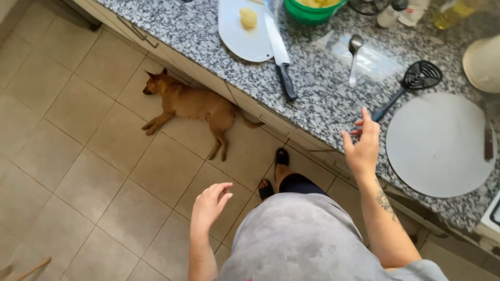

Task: The person slices peeled potatoes into strips on a white cutting board using a knife and places them into a green bowl. They then move to the stove to stir frying potatoes in a pan with a fork and transfer cooked fries onto a paper towel-lined plate. The person returns to the cutting board to continue slicing more potatoes.

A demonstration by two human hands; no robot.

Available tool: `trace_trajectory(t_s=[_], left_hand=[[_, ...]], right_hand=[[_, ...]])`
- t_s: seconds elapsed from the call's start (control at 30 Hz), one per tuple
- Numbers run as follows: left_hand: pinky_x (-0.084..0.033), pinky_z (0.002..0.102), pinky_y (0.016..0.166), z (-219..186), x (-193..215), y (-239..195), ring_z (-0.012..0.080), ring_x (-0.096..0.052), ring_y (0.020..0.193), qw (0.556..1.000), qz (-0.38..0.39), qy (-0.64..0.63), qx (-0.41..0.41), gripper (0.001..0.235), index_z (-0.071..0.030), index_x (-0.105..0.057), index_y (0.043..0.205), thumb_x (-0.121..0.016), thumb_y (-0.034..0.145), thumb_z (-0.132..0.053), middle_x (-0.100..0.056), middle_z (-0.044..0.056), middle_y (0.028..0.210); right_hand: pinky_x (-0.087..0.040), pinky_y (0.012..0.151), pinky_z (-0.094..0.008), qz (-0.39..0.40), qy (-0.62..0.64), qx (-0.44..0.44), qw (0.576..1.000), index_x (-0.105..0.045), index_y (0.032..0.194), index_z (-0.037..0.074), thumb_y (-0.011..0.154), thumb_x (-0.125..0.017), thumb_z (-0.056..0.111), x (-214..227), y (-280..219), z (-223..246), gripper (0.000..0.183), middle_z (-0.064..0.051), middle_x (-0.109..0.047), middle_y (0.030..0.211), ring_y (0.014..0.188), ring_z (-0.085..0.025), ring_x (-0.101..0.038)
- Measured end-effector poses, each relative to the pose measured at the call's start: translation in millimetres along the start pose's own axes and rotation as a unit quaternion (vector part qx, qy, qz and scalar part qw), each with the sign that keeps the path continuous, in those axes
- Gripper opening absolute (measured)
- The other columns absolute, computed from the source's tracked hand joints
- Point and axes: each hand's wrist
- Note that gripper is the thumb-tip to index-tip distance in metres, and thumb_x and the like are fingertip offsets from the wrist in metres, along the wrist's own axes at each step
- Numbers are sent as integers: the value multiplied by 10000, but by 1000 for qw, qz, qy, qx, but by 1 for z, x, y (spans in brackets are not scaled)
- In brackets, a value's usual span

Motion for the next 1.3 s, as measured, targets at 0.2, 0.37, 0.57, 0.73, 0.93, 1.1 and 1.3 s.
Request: trace_trajectory(t_s=[0.2,0.37,0.57,0.73,0.93,1.1,1.3], left_hand=[[-510,395,766,-3,30,60,204,-644,858,999,14,-32,-27,257,-302,-618,1117,-583,863,-311,-655,-43,902],[-506,382,779,3,70,138,184,-640,876,1000,20,3,-4,258,-320,-608,1120,-584,863,-304,-649,-60,916],[-518,408,752,-47,144,238,248,-639,854,991,-67,9,-117,175,-263,-645,1022,-606,851,-270,-652,-6,868],[-506,362,801,-64,147,342,209,-630,904,965,-128,-29,-227,108,-248,-644,968,-613,871,-284,-632,-40,886],[-514,389,764,-79,150,461,258,-601,914,944,-193,-1,-267,118,-197,-616,974,-633,858,-191,-586,0,947],[-525,360,740,-88,147,524,232,-593,918,934,-188,25,-303,122,-203,-610,928,-661,819,-222,-567,-38,955],[-511,299,778,-83,142,537,183,-551,941,935,-170,16,-309,134,-189,-594,902,-676,814,-249,-537,-61,934]], right_hand=[[-473,769,-419,-6,-27,63,998,-491,1335,13,860,-706,24,-69,63,-8,522,-115,-489,1030,871,-302,-589],[-463,778,-411,45,-90,95,990,-576,1190,51,818,-742,255,-143,131,-6,455,-102,-550,917,830,-282,-584],[-515,756,-470,227,-153,3,962,-395,1302,90,763,-736,414,-199,178,22,716,-159,-504,1082,980,-370,-594],[-552,658,-489,272,-139,-38,951,-325,1358,32,818,-661,181,-197,196,39,653,-255,-521,1079,921,-430,-621],[-518,685,-542,197,-142,-70,967,-466,1276,0,808,-496,118,-190,175,32,483,-264,-588,990,844,-452,-618],[-554,602,-402,145,-137,-145,969,-547,1208,56,968,-465,408,-183,188,73,434,-171,-639,924,782,-327,-671],[-492,430,-342,184,-190,-91,960,-519,862,118,1003,-443,307,-227,217,67,247,-73,-598,618,548,-256,-642]])
Point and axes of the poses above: each hand's wrist, its own y-axis towards the middle knuckle, its own x-axis out of the back of the hand, z = x × y
